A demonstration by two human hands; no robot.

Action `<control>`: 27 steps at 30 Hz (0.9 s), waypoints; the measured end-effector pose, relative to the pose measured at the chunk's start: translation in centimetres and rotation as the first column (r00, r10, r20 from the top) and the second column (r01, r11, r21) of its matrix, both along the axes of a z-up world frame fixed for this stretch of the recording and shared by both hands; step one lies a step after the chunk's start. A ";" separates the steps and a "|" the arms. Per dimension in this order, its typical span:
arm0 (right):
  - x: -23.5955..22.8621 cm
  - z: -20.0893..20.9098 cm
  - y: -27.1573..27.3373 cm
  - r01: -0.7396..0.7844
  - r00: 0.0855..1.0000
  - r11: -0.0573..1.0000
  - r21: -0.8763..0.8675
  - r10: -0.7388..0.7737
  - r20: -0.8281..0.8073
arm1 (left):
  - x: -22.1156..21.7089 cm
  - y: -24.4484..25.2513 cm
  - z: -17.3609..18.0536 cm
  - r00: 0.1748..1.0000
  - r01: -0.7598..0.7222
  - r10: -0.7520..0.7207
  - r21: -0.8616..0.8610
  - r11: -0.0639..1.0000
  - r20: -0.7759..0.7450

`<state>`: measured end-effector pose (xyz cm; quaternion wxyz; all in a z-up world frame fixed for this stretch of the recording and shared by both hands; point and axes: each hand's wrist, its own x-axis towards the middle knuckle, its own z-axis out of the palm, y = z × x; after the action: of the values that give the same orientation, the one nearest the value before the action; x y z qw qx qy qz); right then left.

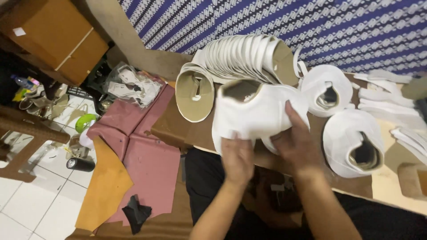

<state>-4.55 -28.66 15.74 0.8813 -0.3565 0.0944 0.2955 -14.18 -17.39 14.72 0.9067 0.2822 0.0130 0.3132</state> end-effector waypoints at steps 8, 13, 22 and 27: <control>2.3 -4.3 -1.8 -0.110 0.994 0.966 0.232 0.101 0.051 | -1.6 2.4 4.9 0.839 0.532 -0.496 -0.526 0.663 0.223; 4.2 -7.5 -4.0 -0.267 0.963 0.886 0.378 0.234 0.132 | -2.0 1.5 4.6 0.813 0.560 -0.552 -0.502 0.659 0.182; 4.1 -6.4 -5.3 -0.166 0.955 0.986 0.012 0.158 0.253 | -1.9 0.3 3.4 0.770 0.610 -0.606 -0.512 0.605 0.201; 3.0 -5.3 -6.3 -0.039 0.932 0.963 -0.267 0.131 0.338 | 0.3 2.5 -1.7 0.739 0.634 -0.671 -0.393 0.667 0.054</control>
<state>-1.54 -34.92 10.49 0.8168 -0.5180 -0.0435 0.2504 -13.85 -14.85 13.02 0.9935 0.0984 0.0158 -0.0549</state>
